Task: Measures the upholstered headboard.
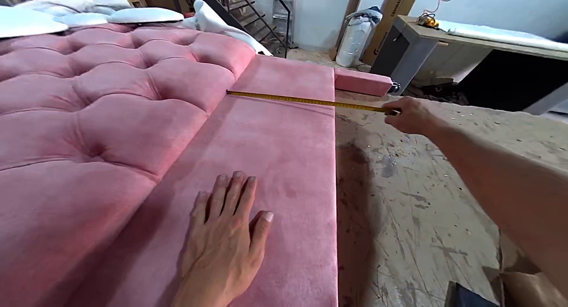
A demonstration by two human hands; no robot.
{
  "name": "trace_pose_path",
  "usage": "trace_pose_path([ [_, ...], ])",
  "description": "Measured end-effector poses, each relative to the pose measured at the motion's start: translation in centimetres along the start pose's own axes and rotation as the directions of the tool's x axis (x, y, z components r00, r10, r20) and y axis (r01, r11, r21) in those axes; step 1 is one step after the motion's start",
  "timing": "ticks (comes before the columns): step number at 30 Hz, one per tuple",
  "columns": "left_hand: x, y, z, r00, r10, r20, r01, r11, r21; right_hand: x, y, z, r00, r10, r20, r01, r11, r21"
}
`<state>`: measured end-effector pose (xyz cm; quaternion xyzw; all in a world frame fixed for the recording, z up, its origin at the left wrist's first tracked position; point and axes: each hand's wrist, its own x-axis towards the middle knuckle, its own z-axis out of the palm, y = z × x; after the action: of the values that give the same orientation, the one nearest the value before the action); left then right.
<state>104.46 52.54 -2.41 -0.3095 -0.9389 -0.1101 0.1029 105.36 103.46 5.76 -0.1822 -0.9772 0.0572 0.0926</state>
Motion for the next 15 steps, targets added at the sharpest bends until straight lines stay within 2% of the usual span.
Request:
trace_pose_path([
  [7, -0.3, 0.4, 0.0, 1.000, 0.010, -0.016, -0.010, 1.000, 0.000, -1.1, -0.5, 3.0, 0.998, 0.054, 0.032, -0.055, 0.997, 0.044],
  [15, -0.3, 0.4, 0.1, 1.000, 0.008, -0.026, -0.008, 1.000, -0.008, -1.0, -0.2, 1.6, 0.998, 0.049, 0.048, -0.048, 0.999, -0.023],
])
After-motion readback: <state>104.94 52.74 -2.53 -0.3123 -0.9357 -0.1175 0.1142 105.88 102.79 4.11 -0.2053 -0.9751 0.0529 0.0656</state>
